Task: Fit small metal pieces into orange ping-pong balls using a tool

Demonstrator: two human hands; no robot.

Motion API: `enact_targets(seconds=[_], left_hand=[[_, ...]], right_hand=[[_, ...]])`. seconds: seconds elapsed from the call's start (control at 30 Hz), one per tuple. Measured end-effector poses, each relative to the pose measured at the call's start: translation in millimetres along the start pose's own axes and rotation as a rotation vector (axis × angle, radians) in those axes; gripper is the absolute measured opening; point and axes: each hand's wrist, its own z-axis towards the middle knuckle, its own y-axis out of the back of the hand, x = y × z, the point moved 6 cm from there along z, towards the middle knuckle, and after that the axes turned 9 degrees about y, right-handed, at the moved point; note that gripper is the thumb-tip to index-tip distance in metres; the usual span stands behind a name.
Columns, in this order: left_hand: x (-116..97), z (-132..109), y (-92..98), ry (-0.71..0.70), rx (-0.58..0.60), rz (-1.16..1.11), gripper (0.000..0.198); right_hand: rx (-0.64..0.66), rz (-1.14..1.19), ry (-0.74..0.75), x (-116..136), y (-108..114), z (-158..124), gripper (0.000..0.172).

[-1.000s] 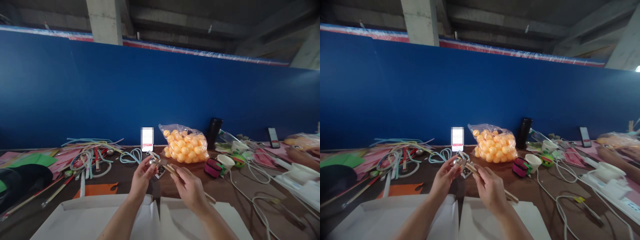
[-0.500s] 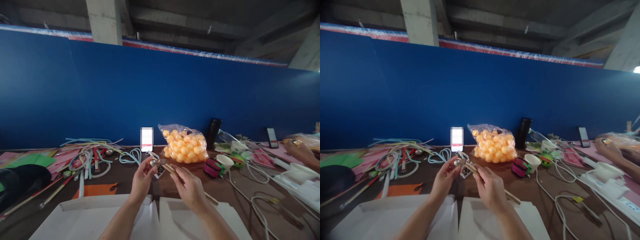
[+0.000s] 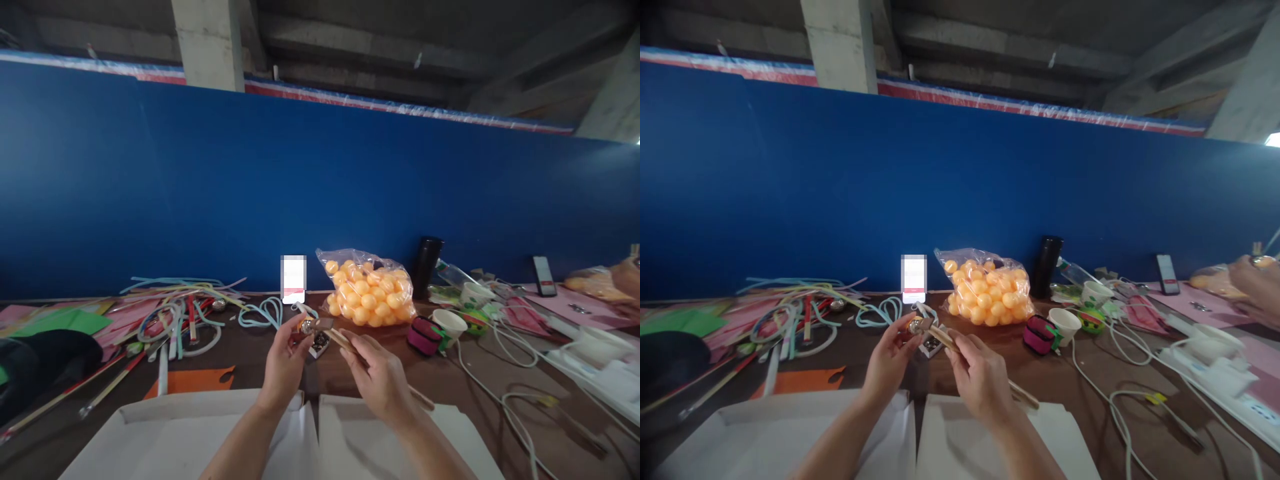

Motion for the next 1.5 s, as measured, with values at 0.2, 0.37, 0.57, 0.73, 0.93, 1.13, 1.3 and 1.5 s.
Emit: enact_targets(seconds=[0.2, 0.37, 0.57, 0.73, 0.93, 1.13, 1.3, 1.5], left_hand=[[-2.4, -2.1, -1.1, -0.011, -0.002, -0.008, 0.042], [-3.5, -2.6, -1.4, -0.030, -0.002, 0.017, 0.040], [-3.8, -3.2, -1.9, -0.086, 0.016, 0.109, 0.037], [1.4, -0.3, -0.4, -0.114, 0.030, 0.151, 0.039], [5.0, 1.4, 0.7, -0.144, 0.036, 0.182, 0.038], [2.8, 1.7, 0.5, -0.140, 0.029, 0.168, 0.038], [2.4, 0.6, 1.2, -0.169, 0.017, 0.209, 0.037], [-2.2, -3.9, 1.4, -0.260, 0.001, 0.322, 0.034]], right_hand=[[-0.025, -0.002, -0.012, -2.3, 0.2, -1.8, 0.032], [-0.005, 0.007, -0.013, -2.7, -1.0, -1.8, 0.031], [-0.003, -0.006, -0.015, -0.2, 1.3, -0.2, 0.030], [-0.015, -0.027, -0.003, -0.6, 1.3, -0.5, 0.031], [-0.002, 0.001, -0.017, -1.9, -0.8, -1.6, 0.031], [0.013, 0.006, -0.009, -0.2, -1.6, -1.4, 0.032], [0.017, 0.002, 0.006, 1.7, -1.8, -0.8, 0.031], [0.036, 0.001, -0.004, 1.6, -2.9, -1.2, 0.032]])
